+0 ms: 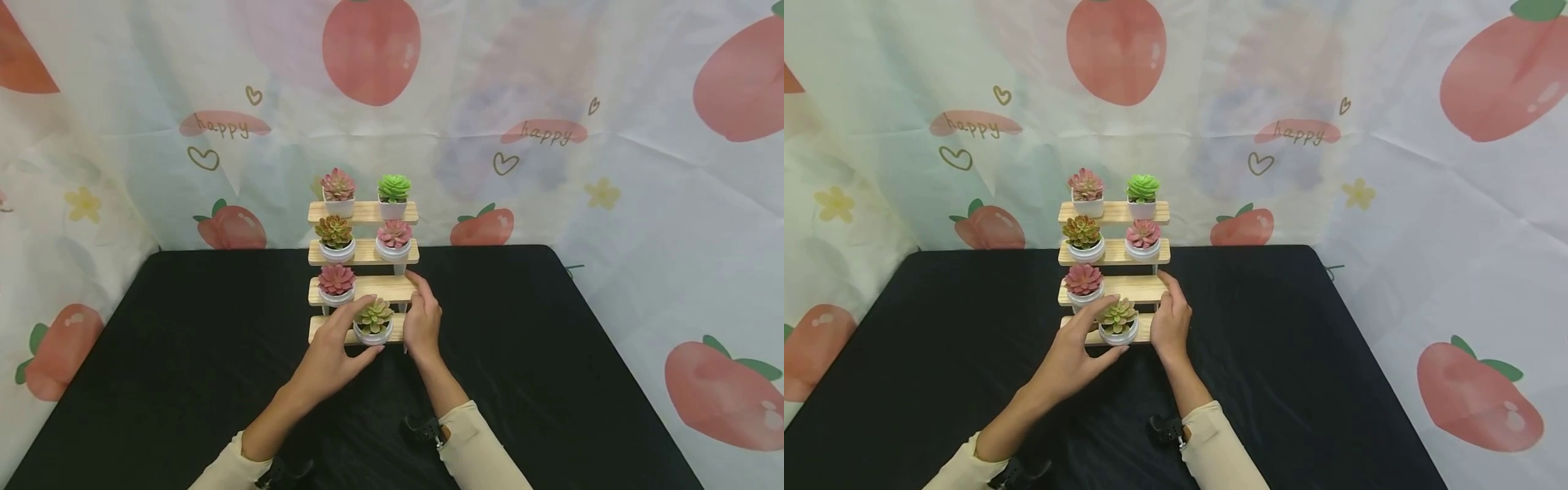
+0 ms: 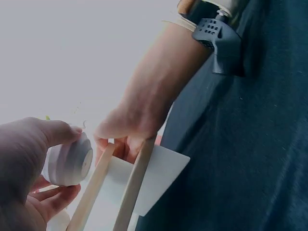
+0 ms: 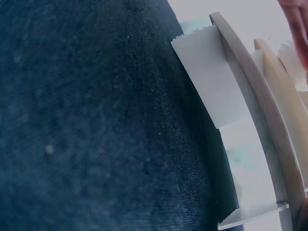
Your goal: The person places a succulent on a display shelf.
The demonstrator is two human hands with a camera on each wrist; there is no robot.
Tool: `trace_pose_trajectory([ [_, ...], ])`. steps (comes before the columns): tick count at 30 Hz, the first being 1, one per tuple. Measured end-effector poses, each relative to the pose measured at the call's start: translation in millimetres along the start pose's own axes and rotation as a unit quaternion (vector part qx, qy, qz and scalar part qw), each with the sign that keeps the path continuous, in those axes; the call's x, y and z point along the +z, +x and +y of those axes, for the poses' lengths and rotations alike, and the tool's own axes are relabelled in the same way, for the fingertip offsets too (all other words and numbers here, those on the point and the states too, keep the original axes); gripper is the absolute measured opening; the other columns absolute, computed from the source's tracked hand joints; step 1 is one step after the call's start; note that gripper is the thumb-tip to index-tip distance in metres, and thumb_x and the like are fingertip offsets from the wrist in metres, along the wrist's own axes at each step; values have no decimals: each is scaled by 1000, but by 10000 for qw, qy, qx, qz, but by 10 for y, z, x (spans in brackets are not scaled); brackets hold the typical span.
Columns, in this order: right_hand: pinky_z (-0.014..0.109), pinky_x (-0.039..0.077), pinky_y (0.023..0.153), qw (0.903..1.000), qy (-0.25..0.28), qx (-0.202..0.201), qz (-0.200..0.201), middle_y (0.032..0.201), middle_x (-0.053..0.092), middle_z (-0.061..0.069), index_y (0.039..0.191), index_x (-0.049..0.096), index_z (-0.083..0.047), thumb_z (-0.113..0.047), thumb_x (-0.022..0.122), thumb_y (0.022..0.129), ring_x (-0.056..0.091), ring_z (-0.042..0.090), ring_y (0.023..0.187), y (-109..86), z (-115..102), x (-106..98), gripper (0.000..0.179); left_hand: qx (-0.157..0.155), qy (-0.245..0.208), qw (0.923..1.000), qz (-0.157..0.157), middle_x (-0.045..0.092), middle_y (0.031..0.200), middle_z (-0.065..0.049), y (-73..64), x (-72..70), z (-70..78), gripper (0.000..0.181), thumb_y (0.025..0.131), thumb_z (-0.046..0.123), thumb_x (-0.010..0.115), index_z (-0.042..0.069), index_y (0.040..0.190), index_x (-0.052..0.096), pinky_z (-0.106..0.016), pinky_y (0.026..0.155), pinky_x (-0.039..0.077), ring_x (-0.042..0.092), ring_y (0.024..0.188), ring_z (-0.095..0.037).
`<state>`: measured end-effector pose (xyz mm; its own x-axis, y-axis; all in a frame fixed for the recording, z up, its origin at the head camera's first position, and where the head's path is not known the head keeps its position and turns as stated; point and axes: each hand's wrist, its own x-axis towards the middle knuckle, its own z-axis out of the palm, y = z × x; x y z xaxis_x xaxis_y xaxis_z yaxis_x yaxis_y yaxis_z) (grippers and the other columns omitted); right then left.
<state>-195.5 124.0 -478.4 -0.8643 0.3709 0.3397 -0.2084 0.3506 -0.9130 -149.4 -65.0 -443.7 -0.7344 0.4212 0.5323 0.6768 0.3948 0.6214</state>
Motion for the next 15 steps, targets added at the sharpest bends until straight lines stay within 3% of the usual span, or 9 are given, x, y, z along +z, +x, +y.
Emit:
trace_pose_trajectory([
  [15, 45, 48, 96, 9998, -158, 44, 56, 131, 68, 2, 133, 70, -13, -10, 38, 103, 62, 18, 113, 12, 11, -2, 44, 69, -124, 9991, 393, 55, 137, -8, 248, 176, 55, 75, 81, 2, 87, 13, 146, 51, -42, 108, 43, 53, 129, -20],
])
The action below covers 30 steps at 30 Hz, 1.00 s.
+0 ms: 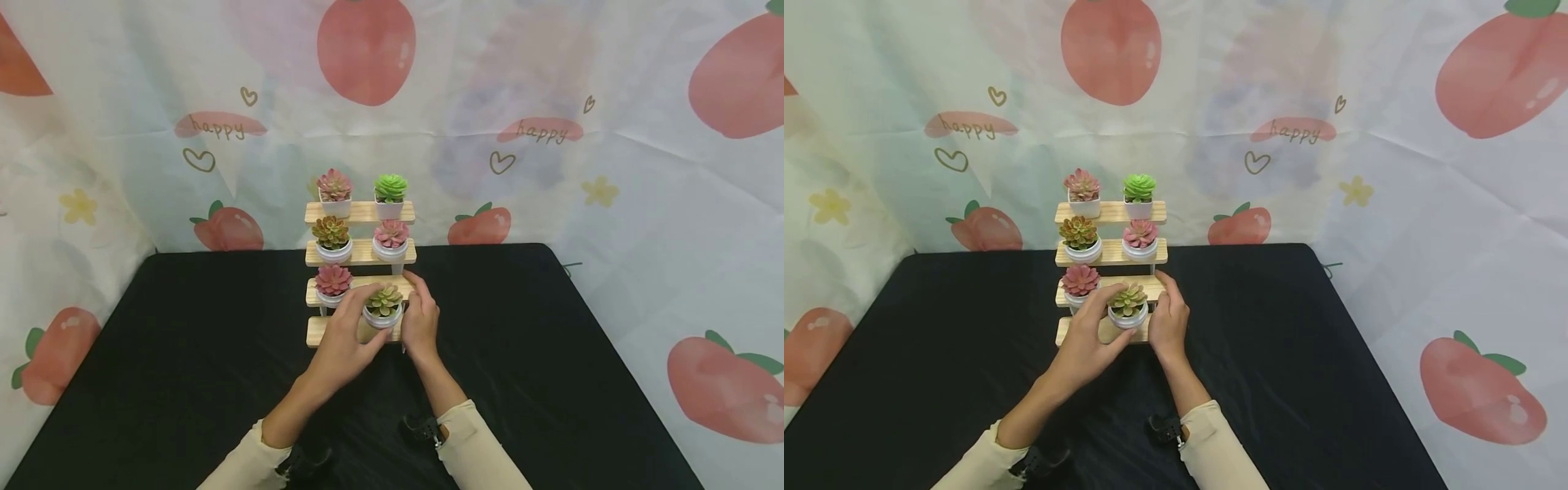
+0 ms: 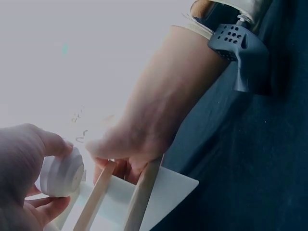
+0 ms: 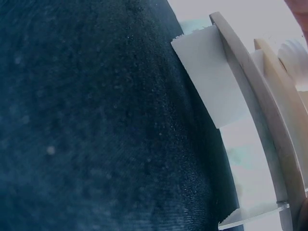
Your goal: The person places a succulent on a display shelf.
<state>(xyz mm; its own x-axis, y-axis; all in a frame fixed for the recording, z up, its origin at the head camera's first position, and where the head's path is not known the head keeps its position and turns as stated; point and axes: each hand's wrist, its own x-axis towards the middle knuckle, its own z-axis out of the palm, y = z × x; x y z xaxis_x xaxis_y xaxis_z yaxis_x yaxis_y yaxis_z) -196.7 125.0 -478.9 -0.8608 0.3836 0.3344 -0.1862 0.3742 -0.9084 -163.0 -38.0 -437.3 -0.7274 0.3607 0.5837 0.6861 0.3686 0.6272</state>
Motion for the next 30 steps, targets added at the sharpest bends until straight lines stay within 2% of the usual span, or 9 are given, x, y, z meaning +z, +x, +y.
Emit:
trace_pose_trajectory([
  [7, 48, 47, 100, 10000, 3, -10, 66, 131, 69, 3, 132, 70, -12, -9, 39, 102, 61, 19, 120, -5, -27, 0, 44, 33, -99, 9997, 205, 52, 139, -12, 107, 103, 2, 77, 81, -3, 85, 10, 148, 48, -42, 109, 42, 50, 131, -23],
  [14, 51, 46, 102, 9999, 73, -15, 115, 130, 69, 6, 130, 71, -12, -10, 41, 101, 62, 23, 122, -15, -24, 13, 42, -26, -13, 9998, 181, 50, 138, -13, 171, 190, -17, 78, 83, -3, 83, 11, 150, 46, -42, 109, 42, 49, 131, -23],
  [24, 49, 48, 100, 9998, -16, -64, 166, 128, 71, 3, 129, 72, -15, -13, 42, 104, 64, 21, 119, -16, -28, 25, 39, -251, 188, 9994, 175, 49, 139, -15, 254, 266, -21, 75, 86, -3, 80, 11, 151, 43, -46, 106, 45, 50, 130, -26],
  [30, 50, 48, 100, 9997, -6, -27, 222, 127, 71, 4, 128, 72, -13, -11, 42, 102, 64, 22, 119, -20, -48, 14, 40, -349, 280, 9989, 165, 48, 138, -16, 280, 317, -50, 74, 87, -5, 78, 11, 151, 42, -48, 105, 45, 52, 128, -29],
])
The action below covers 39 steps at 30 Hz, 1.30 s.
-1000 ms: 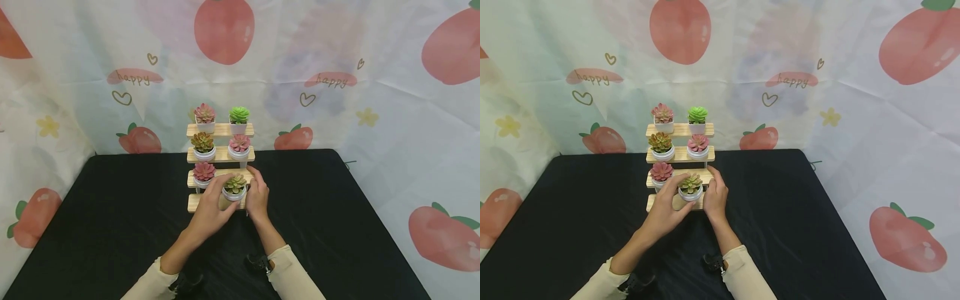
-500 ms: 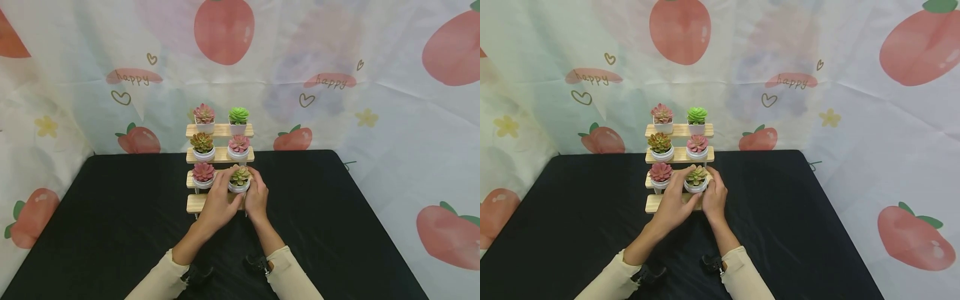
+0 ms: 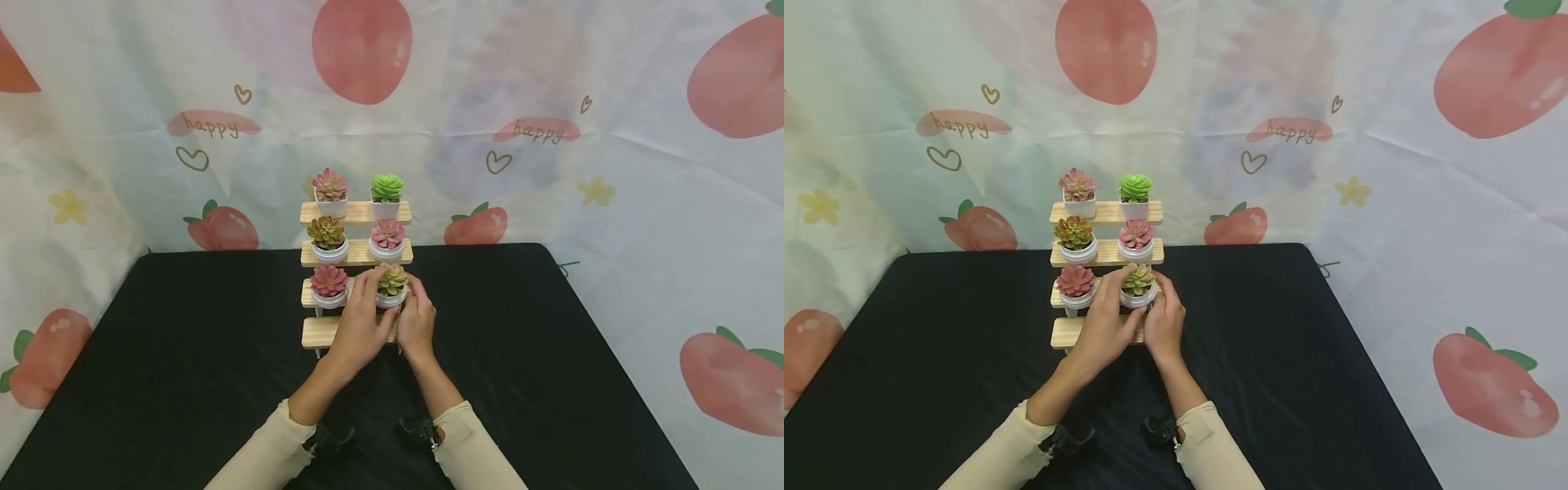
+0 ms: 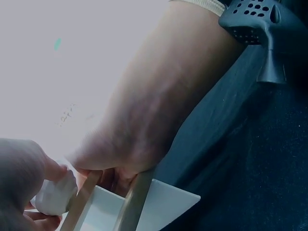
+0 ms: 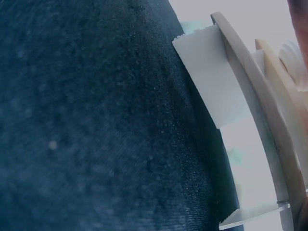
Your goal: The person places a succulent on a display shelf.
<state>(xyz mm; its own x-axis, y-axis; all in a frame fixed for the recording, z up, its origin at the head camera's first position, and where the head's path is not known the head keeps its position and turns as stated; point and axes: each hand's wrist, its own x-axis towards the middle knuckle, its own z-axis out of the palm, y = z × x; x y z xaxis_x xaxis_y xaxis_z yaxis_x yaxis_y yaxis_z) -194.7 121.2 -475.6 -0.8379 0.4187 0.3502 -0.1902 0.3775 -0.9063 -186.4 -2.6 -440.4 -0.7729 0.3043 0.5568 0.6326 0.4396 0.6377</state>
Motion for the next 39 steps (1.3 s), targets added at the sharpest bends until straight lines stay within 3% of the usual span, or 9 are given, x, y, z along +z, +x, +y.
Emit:
trace_pose_trajectory([
  [9, 49, 48, 98, 10000, -64, 17, -12, 127, 71, 4, 129, 72, -13, -9, 41, 101, 63, 20, 117, -5, 34, 6, 41, -177, 71, 9998, -112, 47, 138, -17, 4, 24, -21, 76, 88, -4, 79, 12, 151, 39, -48, 108, 43, 49, 129, -29],
  [19, 48, 49, 97, 10000, -23, 5, -39, 126, 71, 2, 128, 72, -14, -9, 42, 102, 64, 18, 115, 5, 31, -3, 40, 23, 109, 9999, 25, 49, 135, -18, 31, 59, -39, 78, 85, -6, 80, 12, 149, 41, -49, 104, 46, 53, 126, -32],
  [26, 48, 48, 98, 10000, -52, -10, -31, 127, 71, 1, 129, 71, -15, -8, 42, 102, 63, 17, 116, 3, 43, 1, 40, -2, 122, 9999, 31, 49, 134, -18, 26, 55, -44, 78, 85, -5, 82, 12, 149, 41, -50, 104, 45, 53, 126, -33],
  [32, 49, 47, 100, 9999, -54, 45, -75, 129, 70, 0, 130, 71, -16, -9, 42, 103, 62, 17, 119, 2, 48, -2, 40, -145, 223, 9996, -77, 46, 137, -21, 12, 33, -23, 81, 85, 0, 84, 14, 151, 40, -53, 103, 46, 52, 125, -35],
  [39, 49, 48, 99, 9999, -43, 130, -106, 129, 70, 1, 131, 70, -16, -10, 41, 104, 62, 18, 118, 16, 61, -31, 41, -40, 476, 9988, -142, 38, 145, -25, -37, -1, 60, 89, 83, 2, 85, 14, 156, 35, -55, 96, 50, 53, 123, -39],
])
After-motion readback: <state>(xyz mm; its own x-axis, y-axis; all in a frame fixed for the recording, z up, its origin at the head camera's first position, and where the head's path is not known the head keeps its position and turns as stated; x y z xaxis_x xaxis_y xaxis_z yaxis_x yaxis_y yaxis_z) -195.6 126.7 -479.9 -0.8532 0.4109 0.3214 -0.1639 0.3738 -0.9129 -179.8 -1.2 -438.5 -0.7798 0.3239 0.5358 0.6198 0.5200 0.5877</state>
